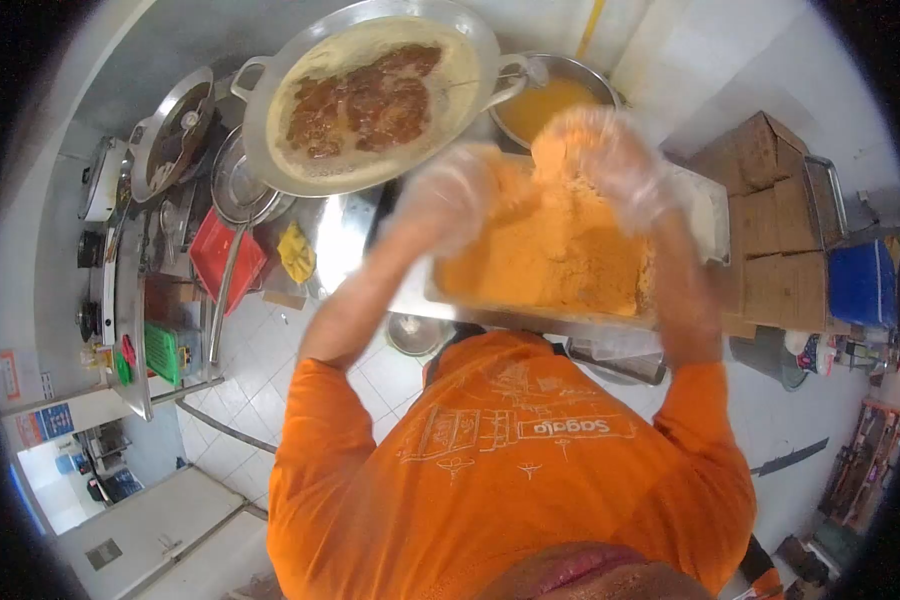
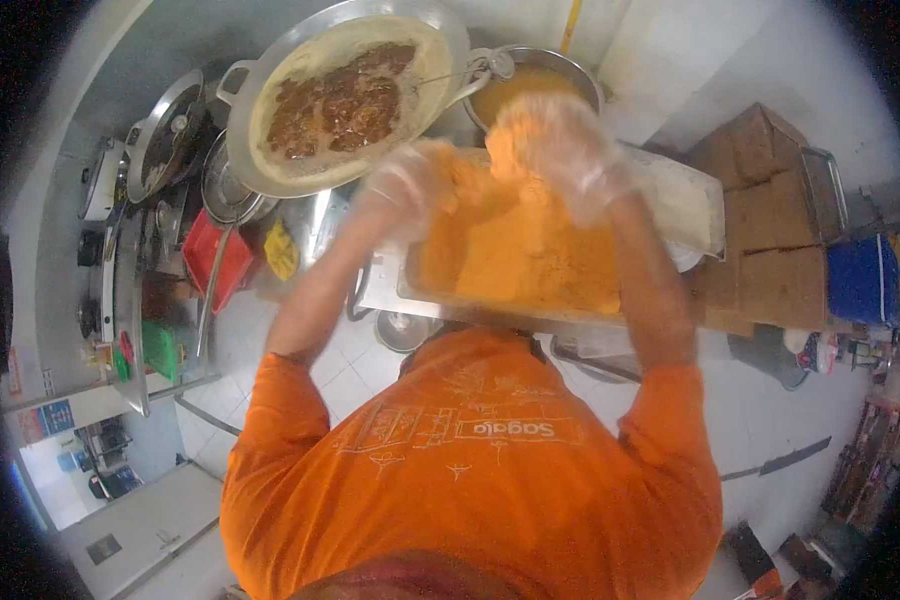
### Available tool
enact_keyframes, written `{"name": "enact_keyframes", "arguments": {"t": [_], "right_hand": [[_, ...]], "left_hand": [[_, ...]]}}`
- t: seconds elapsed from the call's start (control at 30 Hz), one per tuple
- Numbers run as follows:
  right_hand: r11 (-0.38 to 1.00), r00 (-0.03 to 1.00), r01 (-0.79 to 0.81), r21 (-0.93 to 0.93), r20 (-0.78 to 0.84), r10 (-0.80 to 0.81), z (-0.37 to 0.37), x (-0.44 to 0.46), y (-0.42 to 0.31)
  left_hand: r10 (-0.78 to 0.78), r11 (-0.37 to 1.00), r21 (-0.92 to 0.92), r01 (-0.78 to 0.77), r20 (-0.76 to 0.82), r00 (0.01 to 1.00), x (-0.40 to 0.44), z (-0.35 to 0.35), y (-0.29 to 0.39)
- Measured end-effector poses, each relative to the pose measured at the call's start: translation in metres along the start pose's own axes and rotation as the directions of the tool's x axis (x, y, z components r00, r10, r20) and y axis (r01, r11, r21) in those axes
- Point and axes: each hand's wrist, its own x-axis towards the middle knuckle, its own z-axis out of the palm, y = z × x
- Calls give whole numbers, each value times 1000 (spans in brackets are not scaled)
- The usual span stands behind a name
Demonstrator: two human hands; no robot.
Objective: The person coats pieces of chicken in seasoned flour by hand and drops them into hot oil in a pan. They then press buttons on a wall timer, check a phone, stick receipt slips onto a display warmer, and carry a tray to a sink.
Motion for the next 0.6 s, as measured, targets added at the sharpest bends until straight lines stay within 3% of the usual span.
{"name": "enact_keyframes", "arguments": {"t": [0.03, 0.07, 0.13, 0.2, 0.3, 0.4, 0.43, 0.5, 0.57, 0.6], "right_hand": [[999, 1000, 10, -44, -5, -10, -16, 24, -40], [979, 982, 186, -87, -15, -188, -21, 46, -52], [986, 984, 159, 47, 77, -162, -19, 86, -81], [990, 980, 130, -60, 162, -118, -3, 121, -94], [838, 963, 156, -522, 270, -11, 41, 167, -78], [477, 898, 350, -806, 434, 75, 91, 207, -25], [290, 858, 459, -840, 504, 99, 107, 219, -3], [184, 870, 432, -883, 462, 174, 116, 220, -5], [340, 926, 151, -928, 253, 280, 111, 195, -51], [328, 934, 157, -932, 248, 256, 106, 191, -59]], "left_hand": [[-103, 985, -136, 109, 50, 993, 10, -42, -6], [-103, 991, 106, 85, 179, 979, 20, -71, -15], [-116, 914, 406, -5, 274, 955, 27, -103, -43], [-68, 841, 536, -66, 227, 971, 26, -123, -70], [-283, 936, 220, 274, 13, 959, 16, -110, -122], [-425, 864, 388, 321, 224, 877, 14, -88, -172], [-377, 876, 394, 278, 198, 905, 7, -71, -198], [-273, 894, 406, 192, 152, 950, -9, -39, -240], [-409, 870, 394, 295, 245, 879, -13, -74, -194], [-470, 854, 392, 343, 295, 832, -14, -85, -178]]}}
